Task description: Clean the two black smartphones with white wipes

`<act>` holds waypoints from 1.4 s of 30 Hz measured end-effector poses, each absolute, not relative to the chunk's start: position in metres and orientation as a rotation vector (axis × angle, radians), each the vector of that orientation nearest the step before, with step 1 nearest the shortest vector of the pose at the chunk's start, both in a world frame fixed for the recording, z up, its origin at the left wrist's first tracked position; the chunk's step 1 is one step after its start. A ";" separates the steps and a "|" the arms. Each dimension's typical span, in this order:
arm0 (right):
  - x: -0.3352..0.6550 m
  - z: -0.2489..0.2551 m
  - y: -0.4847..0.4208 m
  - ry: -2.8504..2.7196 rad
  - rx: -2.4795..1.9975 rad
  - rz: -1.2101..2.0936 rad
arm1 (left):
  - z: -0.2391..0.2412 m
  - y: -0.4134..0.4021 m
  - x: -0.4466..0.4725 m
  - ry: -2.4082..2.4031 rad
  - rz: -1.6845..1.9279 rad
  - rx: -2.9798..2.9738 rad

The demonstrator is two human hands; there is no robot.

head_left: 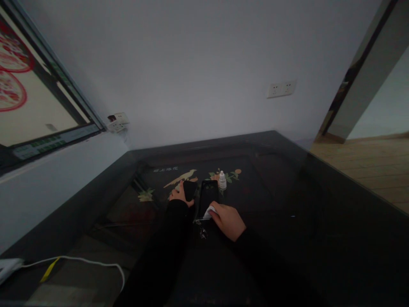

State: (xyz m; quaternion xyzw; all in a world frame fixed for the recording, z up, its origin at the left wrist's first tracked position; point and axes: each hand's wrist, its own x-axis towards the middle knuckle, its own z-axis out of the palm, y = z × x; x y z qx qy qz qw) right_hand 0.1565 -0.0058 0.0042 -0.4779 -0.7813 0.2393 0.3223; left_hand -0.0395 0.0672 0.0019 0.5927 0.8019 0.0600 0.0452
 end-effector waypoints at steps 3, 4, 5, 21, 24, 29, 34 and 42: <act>0.160 0.003 -0.001 -1.773 -1.298 0.695 | 0.010 0.066 -0.045 2.394 0.312 1.769; 0.162 0.003 0.001 -1.665 -1.310 0.723 | 0.012 0.065 -0.047 2.364 0.348 1.764; 0.162 0.003 0.002 -1.556 -1.316 0.758 | 0.014 0.062 -0.049 2.327 0.380 1.768; 0.120 0.015 0.005 -0.799 -1.015 1.261 | 0.008 0.026 -0.026 1.412 1.047 1.325; 0.124 0.022 0.009 -0.799 -1.004 1.252 | 0.006 0.025 -0.022 1.168 1.049 1.173; 0.136 0.034 0.015 -0.885 -0.968 1.213 | 0.007 0.018 -0.015 0.943 1.086 0.948; 0.156 0.037 0.023 -0.968 -0.958 1.147 | 0.008 0.010 -0.015 0.604 0.929 0.652; 0.160 0.030 0.022 -0.991 -1.092 1.133 | 0.008 0.010 -0.018 0.581 0.968 0.570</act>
